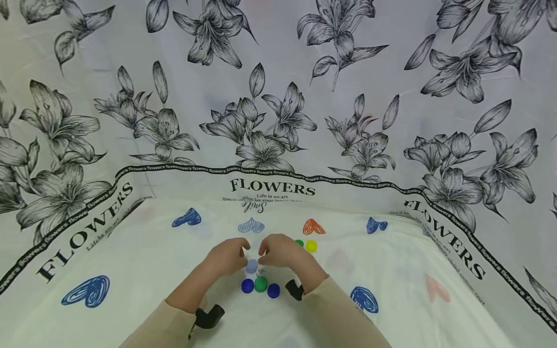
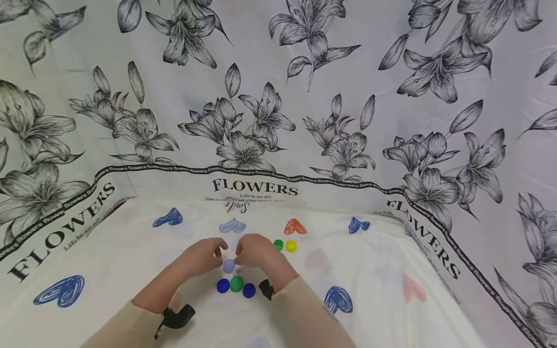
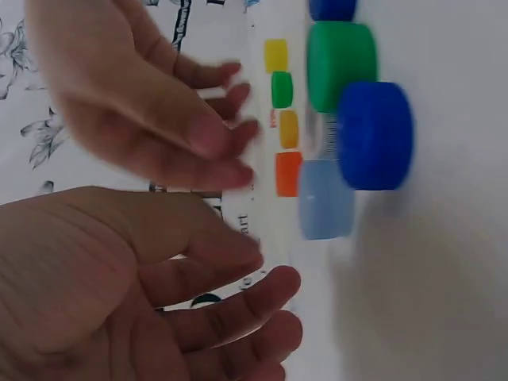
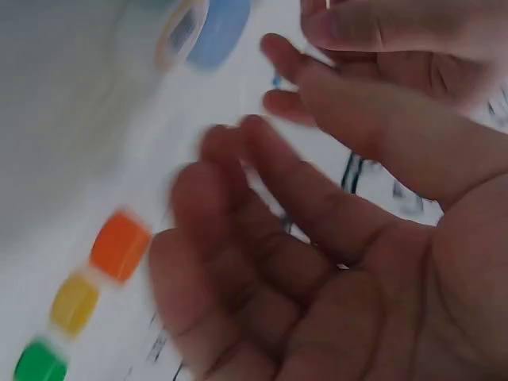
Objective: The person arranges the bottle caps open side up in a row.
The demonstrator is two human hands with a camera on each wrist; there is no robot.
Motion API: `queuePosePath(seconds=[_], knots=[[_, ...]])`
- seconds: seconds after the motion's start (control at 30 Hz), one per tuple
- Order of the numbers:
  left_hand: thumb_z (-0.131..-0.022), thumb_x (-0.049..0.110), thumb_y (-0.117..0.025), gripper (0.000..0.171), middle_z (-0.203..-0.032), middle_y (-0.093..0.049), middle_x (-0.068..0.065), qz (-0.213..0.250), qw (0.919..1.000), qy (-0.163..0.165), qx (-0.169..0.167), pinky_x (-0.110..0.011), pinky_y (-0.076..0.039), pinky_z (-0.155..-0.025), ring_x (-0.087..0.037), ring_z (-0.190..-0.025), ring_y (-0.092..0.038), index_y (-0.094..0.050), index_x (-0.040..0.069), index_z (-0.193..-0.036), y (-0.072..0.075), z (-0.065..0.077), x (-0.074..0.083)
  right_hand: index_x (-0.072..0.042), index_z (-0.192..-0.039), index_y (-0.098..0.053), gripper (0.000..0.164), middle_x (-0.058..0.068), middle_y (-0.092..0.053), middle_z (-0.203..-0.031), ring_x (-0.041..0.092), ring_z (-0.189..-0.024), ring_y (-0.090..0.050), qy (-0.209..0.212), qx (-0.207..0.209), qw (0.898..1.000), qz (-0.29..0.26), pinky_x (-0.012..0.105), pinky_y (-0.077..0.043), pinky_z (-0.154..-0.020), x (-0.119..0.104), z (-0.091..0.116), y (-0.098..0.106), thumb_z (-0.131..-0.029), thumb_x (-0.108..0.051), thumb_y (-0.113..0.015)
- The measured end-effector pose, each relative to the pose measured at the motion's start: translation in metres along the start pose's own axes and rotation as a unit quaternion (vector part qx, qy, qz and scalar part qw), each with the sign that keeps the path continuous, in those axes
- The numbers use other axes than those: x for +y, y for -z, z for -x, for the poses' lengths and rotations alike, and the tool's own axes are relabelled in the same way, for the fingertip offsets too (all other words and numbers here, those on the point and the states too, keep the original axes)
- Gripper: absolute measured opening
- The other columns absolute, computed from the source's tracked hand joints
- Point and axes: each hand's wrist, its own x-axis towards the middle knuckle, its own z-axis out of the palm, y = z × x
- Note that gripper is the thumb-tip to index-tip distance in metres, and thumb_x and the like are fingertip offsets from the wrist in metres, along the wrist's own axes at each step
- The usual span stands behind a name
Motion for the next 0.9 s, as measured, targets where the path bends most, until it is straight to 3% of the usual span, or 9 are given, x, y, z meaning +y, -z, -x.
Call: queuePosePath(seconds=[0.13, 0.27, 0.47, 0.57, 0.73, 0.9], knots=[[-0.085, 0.006, -0.077, 0.019, -0.083, -0.061, -0.001, -0.007, 0.9973, -0.046, -0.056, -0.039, -0.05, -0.073, -0.019, -0.074, -0.054, -0.065, 0.004, -0.099, -0.02, -0.007, -0.002, -0.007, -0.097, -0.071, 0.023, 0.0, -0.064, -0.083, 0.017, -0.074, -0.057, -0.069, -0.013, 0.996, 0.049, 0.032, -0.051, -0.071, -0.014, -0.01, -0.024, -0.085, -0.023, -0.083], [-0.085, 0.002, -0.073, 0.012, -0.075, -0.055, -0.001, -0.016, 0.9963, -0.067, -0.052, -0.037, -0.048, -0.068, -0.019, -0.069, -0.051, -0.062, 0.006, -0.085, -0.034, -0.01, 0.005, -0.007, -0.087, -0.066, 0.024, 0.003, -0.059, -0.074, 0.02, -0.067, -0.055, -0.099, 0.013, 0.994, 0.05, 0.032, -0.05, -0.064, -0.009, -0.006, -0.036, -0.081, -0.019, -0.085], [-0.089, 0.003, -0.074, 0.014, -0.09, -0.065, -0.005, 0.065, 0.9975, -0.023, -0.018, -0.042, -0.054, -0.082, -0.022, -0.083, -0.058, -0.071, -0.002, -0.102, -0.023, -0.015, 0.003, -0.003, -0.094, -0.075, 0.014, 0.002, -0.065, -0.079, 0.021, -0.072, -0.058, -0.04, 0.025, 0.999, 0.0, 0.034, -0.053, -0.071, -0.003, -0.008, -0.018, -0.084, -0.01, -0.082], [-0.092, 0.008, -0.074, 0.018, -0.095, -0.066, -0.007, 0.122, 0.9922, -0.018, 0.017, -0.039, -0.055, -0.078, -0.022, -0.084, -0.06, -0.072, -0.002, -0.107, -0.019, -0.018, -0.003, -0.002, -0.104, -0.077, 0.018, 0.003, -0.07, -0.089, 0.021, -0.08, -0.061, -0.018, 0.029, 0.999, -0.02, 0.036, -0.055, -0.08, 0.002, -0.013, -0.007, -0.088, -0.011, -0.08], [-0.093, 0.014, -0.076, 0.016, -0.088, -0.068, -0.003, 0.218, 0.972, 0.009, 0.088, -0.03, -0.053, -0.062, -0.017, -0.072, -0.06, -0.073, 0.001, -0.102, -0.025, -0.024, -0.016, -0.004, -0.107, -0.068, 0.019, 0.004, -0.069, -0.091, 0.019, -0.081, -0.063, -0.022, 0.056, 0.995, -0.084, 0.036, -0.055, -0.079, 0.011, -0.023, -0.003, -0.093, -0.013, -0.076], [-0.096, 0.012, -0.072, 0.013, -0.084, -0.072, -0.008, 0.312, 0.9378, 0.044, 0.145, -0.027, -0.051, -0.062, -0.017, -0.069, -0.06, -0.076, 0.0, -0.098, -0.031, -0.031, -0.024, -0.005, -0.108, -0.071, 0.015, 0.0, -0.065, -0.08, 0.016, -0.07, -0.061, -0.041, 0.099, 0.988, -0.111, 0.031, -0.051, -0.067, 0.011, -0.037, -0.007, -0.099, -0.018, -0.069]])
